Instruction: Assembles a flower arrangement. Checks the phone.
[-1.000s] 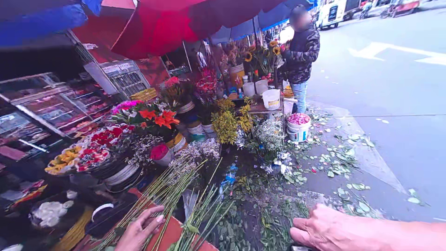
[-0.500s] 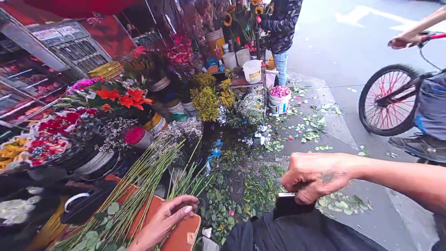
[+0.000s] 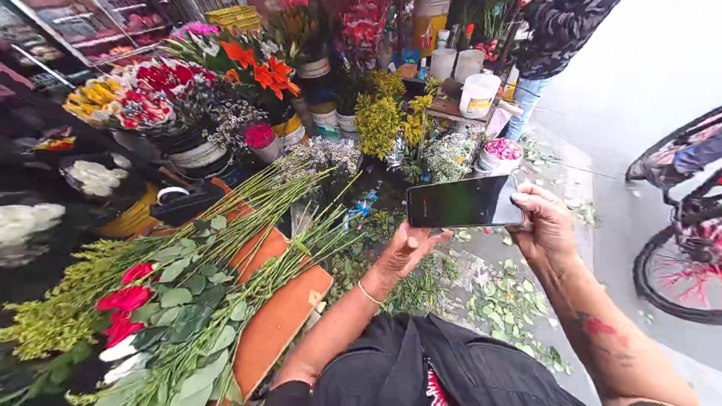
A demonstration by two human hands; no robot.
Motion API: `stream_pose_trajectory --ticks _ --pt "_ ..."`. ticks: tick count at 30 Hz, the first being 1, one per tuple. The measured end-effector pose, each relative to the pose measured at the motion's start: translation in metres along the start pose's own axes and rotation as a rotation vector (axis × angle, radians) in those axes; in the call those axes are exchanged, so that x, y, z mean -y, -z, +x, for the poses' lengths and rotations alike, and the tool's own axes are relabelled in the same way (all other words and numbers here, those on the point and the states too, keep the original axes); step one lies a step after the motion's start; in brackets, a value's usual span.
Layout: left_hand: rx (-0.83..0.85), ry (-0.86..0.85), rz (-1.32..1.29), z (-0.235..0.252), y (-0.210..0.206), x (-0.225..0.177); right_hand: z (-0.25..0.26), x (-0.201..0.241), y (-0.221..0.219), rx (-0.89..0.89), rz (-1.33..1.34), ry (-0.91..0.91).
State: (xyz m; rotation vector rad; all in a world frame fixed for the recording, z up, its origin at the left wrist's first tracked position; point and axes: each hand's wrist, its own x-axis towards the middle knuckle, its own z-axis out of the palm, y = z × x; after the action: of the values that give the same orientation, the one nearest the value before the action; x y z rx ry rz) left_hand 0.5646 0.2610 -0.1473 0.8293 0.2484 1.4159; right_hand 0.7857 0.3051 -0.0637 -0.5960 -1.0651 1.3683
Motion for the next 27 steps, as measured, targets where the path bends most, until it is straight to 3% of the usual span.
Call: stream_pose_trajectory --ticks 3,6,9,11,14,18,23,27 --pt "-0.207 -0.120 -0.193 0.018 -0.003 -0.014 -0.036 -0.079 -0.023 -0.035 0.159 -0.059" --pt "-0.387 -0.134 -0.244 0.021 -0.002 -0.052 -0.082 -0.131 -0.035 0.204 0.169 -0.124" --pt "-0.239 -0.112 -0.082 0.009 0.000 -0.077 -0.096 -0.140 -0.030 0.504 0.013 -0.156" --pt "-0.099 -0.077 0.023 0.002 -0.003 -0.092 -0.091 -0.137 -0.023 0.520 -0.107 -0.108" --pt "0.045 -0.023 0.084 -0.004 -0.014 -0.111 -0.079 -0.128 -0.016 0.435 -0.222 0.058" --pt "0.139 0.026 0.118 -0.009 -0.024 -0.127 -0.077 -0.112 -0.021 0.346 -0.388 0.441" --pt "0.112 0.038 0.151 -0.007 -0.026 -0.136 -0.095 -0.101 -0.035 0.461 -0.832 0.937" --pt "0.075 0.047 0.163 -0.005 -0.027 -0.137 -0.097 -0.106 -0.052 0.544 -0.966 1.078"
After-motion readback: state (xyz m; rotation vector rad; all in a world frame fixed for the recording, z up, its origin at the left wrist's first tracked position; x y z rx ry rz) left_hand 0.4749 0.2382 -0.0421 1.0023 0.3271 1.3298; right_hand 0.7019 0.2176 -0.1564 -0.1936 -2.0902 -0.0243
